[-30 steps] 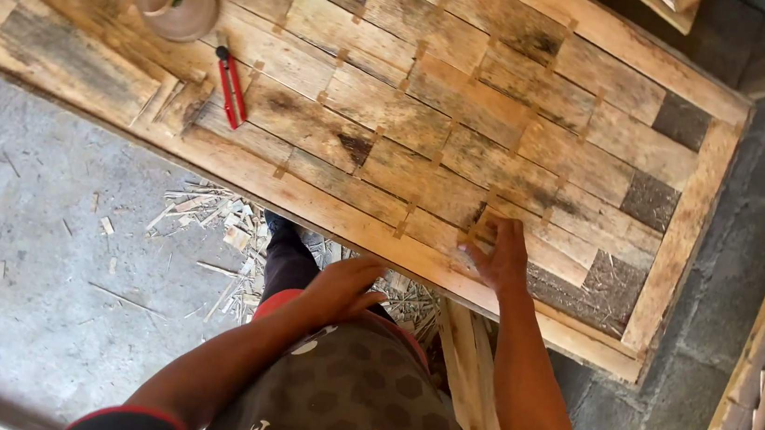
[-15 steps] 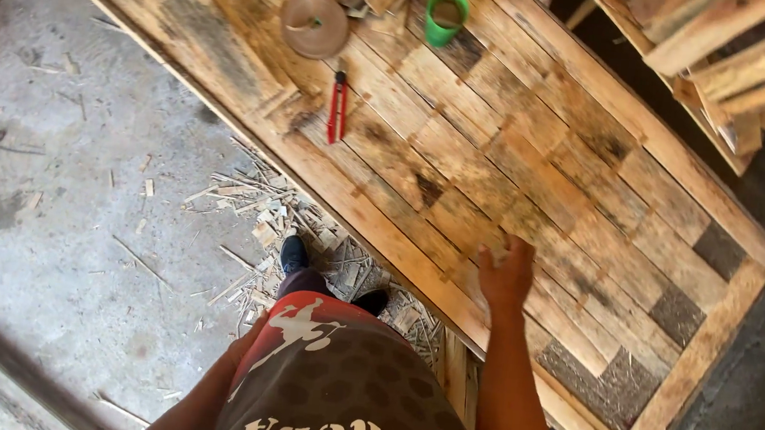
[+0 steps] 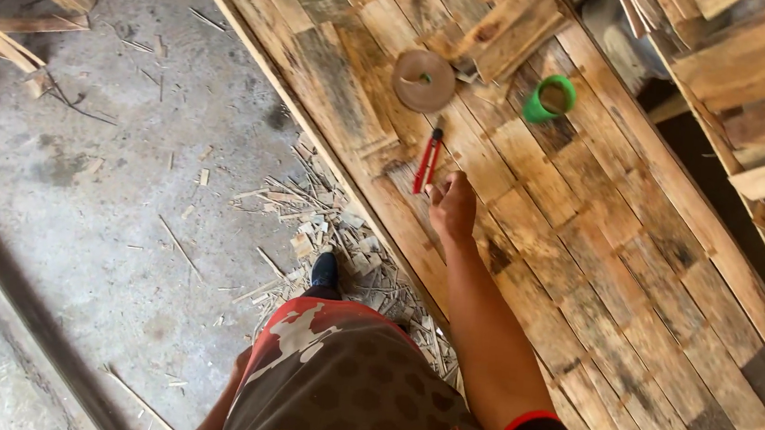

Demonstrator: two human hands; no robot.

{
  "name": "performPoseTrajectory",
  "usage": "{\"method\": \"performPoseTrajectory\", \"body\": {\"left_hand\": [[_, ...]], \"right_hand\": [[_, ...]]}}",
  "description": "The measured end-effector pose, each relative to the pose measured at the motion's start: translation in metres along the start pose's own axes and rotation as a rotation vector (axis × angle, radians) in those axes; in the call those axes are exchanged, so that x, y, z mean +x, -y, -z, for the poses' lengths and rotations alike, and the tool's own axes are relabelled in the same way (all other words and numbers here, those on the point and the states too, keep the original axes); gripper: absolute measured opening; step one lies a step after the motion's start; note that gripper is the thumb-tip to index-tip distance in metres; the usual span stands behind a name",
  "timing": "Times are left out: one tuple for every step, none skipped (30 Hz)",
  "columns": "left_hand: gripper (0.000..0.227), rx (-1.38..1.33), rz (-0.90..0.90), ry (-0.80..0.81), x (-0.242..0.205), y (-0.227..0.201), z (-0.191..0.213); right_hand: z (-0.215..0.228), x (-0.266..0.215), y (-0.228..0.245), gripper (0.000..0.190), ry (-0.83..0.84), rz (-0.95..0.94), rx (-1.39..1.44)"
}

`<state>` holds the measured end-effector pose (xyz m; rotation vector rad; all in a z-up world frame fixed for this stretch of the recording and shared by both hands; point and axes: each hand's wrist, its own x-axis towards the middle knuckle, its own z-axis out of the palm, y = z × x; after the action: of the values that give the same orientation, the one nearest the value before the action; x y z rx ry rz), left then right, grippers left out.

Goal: Applying and aligning small wood pieces to create a decorative mosaic pattern on a larger board.

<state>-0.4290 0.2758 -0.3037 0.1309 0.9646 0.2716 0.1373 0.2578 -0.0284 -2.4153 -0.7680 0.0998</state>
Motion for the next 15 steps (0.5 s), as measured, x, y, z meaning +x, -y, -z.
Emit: {"method": "performPoseTrajectory", "body": {"left_hand": [[0.046, -0.003, -0.006, -0.002, -0.005, -0.004, 0.006], [0.043, 0.433, -0.224, -0.038, -0.007, -0.009, 0.011], [0.04, 0.869, -0.441, -0.075, -0.01, -0.014, 0.016], [0.04, 0.867, -0.443, -0.075, -0.011, -0.02, 0.017], [0.041, 0.783, -0.319, -0.209, -0.012, -0.025, 0.017], [0.047, 0.695, -0.194, -0.341, -0.015, -0.031, 0.019], [0.047, 0.695, -0.195, -0.342, -0.02, -0.04, 0.015], [0.062, 0.909, -0.082, -0.474, -0.023, -0.051, 0.008], [0.08, 1.12, 0.037, -0.606, -0.025, -0.06, 0.001], [0.08, 1.117, 0.041, -0.607, -0.03, -0.063, -0.006], [0.083, 1.047, -0.029, -0.637, -0.034, -0.064, -0.012], [0.086, 0.977, -0.099, -0.669, -0.041, -0.065, -0.018], [0.086, 0.974, -0.097, -0.674, -0.042, -0.064, -0.024], [0.082, 0.963, -0.111, -0.689, -0.039, -0.065, -0.033], [0.079, 0.952, -0.126, -0.705, -0.037, -0.066, -0.042]], "right_hand": [[-0.005, 0.006, 0.009, 0.033, 0.003, 0.005, 0.004], [-0.008, 0.013, 0.018, 0.041, 0.011, -0.034, -0.007], [-0.012, 0.02, 0.027, 0.049, 0.02, -0.073, -0.018], [-0.019, 0.024, 0.025, 0.049, 0.019, -0.071, -0.018], [-0.025, 0.028, 0.022, 0.054, 0.014, -0.092, -0.044], [-0.032, 0.03, 0.02, 0.058, 0.01, -0.114, -0.069], [-0.033, 0.03, 0.027, 0.058, 0.01, -0.113, -0.068], [-0.033, 0.033, 0.033, 0.058, 0.046, -0.203, -0.085], [-0.032, 0.035, 0.038, 0.057, 0.081, -0.293, -0.102], [-0.027, 0.036, 0.045, 0.057, 0.085, -0.292, -0.104], [-0.022, 0.037, 0.052, 0.05, 0.167, -0.403, -0.112], [-0.018, 0.037, 0.059, 0.043, 0.252, -0.512, -0.119], [-0.012, 0.037, 0.063, 0.043, 0.258, -0.511, -0.119], [-0.006, 0.04, 0.067, 0.037, 0.313, -0.543, -0.137], [0.001, 0.043, 0.07, 0.032, 0.369, -0.575, -0.155]]}}
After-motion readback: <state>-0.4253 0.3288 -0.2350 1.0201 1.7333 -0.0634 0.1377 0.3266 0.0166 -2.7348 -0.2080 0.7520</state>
